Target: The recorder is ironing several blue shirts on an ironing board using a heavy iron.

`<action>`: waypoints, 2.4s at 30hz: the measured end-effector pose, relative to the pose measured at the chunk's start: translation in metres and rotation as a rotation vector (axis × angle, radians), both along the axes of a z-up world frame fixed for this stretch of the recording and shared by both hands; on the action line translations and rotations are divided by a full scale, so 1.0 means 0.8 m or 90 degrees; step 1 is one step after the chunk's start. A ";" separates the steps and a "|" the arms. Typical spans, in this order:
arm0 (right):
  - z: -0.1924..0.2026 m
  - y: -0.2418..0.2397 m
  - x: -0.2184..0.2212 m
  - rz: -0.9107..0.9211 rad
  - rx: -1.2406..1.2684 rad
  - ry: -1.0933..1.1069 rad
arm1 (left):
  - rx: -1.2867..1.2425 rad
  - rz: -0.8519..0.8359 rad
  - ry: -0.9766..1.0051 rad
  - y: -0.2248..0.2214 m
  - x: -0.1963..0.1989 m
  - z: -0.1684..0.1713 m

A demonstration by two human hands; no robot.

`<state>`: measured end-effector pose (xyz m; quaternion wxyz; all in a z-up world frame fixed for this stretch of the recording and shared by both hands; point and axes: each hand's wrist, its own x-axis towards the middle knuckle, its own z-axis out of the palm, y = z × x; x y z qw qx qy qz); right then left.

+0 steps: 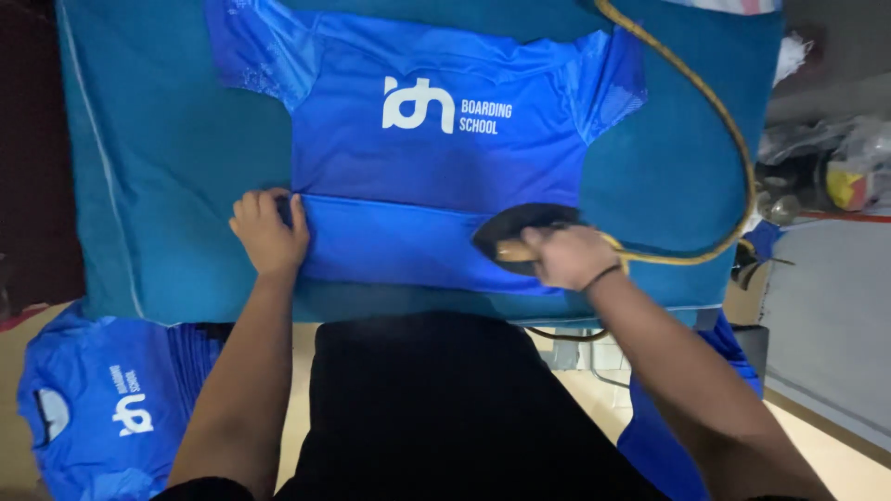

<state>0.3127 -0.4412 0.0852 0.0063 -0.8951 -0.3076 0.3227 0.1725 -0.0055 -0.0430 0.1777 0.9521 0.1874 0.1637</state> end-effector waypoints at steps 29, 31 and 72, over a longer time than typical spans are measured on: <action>0.008 0.376 -0.060 0.099 0.085 0.026 | 0.045 -0.398 0.356 0.085 -0.021 0.080; 0.003 0.377 -0.066 0.114 0.086 0.057 | 0.048 -0.394 0.373 0.087 -0.023 0.080; 0.035 -0.185 -0.034 -0.464 0.265 -0.406 | -0.048 -0.583 0.176 -0.410 0.098 0.091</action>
